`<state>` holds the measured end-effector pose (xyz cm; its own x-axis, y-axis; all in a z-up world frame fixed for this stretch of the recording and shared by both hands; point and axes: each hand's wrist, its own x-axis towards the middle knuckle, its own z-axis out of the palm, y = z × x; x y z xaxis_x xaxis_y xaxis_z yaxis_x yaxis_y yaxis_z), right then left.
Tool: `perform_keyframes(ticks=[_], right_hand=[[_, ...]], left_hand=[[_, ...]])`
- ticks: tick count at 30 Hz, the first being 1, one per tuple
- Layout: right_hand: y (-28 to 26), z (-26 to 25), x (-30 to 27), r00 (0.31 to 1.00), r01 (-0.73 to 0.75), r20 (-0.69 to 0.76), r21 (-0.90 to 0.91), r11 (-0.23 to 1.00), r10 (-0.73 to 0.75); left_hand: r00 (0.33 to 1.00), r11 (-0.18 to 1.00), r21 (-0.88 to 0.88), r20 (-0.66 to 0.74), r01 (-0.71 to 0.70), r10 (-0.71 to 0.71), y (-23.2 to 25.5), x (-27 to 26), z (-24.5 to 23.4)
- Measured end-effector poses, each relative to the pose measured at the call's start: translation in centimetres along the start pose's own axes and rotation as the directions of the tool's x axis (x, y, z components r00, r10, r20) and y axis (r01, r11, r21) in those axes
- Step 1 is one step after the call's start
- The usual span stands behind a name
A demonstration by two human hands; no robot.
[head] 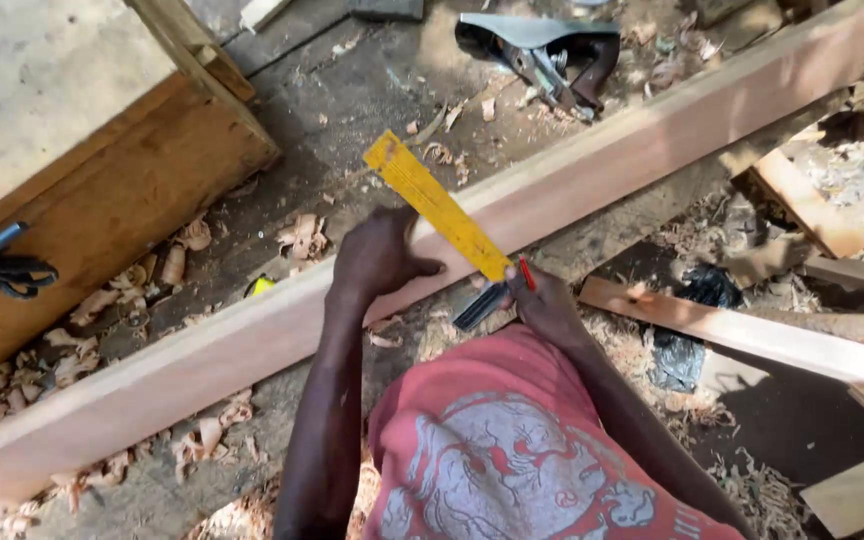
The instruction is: Measuring and marking wooden planks using a tape measure, square, and pencil in a workshop setting.
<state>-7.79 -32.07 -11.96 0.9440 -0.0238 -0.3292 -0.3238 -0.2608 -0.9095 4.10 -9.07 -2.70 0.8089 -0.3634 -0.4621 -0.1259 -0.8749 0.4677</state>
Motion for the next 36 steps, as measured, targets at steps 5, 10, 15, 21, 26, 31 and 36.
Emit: perform_keyframes(ticks=[5,10,15,21,26,31,36], right_hand=[[1.7,1.2,0.9,0.995,0.024,-0.096,-0.036,0.999,-0.027],[-1.9,1.1,0.2,0.997,-0.045,-0.057,0.130,0.990,0.053],[-1.4,1.4,0.1,0.996,-0.086,-0.022,0.139,0.987,0.090],[-0.5,1.3,0.3,0.992,-0.119,-0.046,0.023,0.993,0.120],[1.5,-0.8,0.9,0.983,0.066,-0.142,-0.293,0.954,-0.112],[3.7,-6.1,3.3,0.918,0.096,-0.378,-0.079,0.992,-0.119],[-2.6,-6.4,4.7,0.845,0.181,-0.523,0.086,0.980,-0.111]], left_hand=[[0.996,0.991,-0.103,-0.047,-0.084,0.080,-0.8,1.0,-0.9],[0.984,0.992,-0.010,-0.127,-0.126,0.124,-1.7,1.5,-0.1],[0.849,0.941,0.022,-0.424,-0.337,0.314,-1.0,-0.5,4.4],[0.927,0.909,0.335,-0.192,-0.247,0.323,0.7,-1.4,9.1],[0.920,0.893,0.351,-0.166,-0.281,0.355,0.7,-0.4,7.7],[0.880,0.884,0.370,-0.263,-0.287,0.396,0.0,0.2,9.2],[0.800,0.879,0.359,-0.398,-0.315,0.449,-0.4,0.8,10.3]])
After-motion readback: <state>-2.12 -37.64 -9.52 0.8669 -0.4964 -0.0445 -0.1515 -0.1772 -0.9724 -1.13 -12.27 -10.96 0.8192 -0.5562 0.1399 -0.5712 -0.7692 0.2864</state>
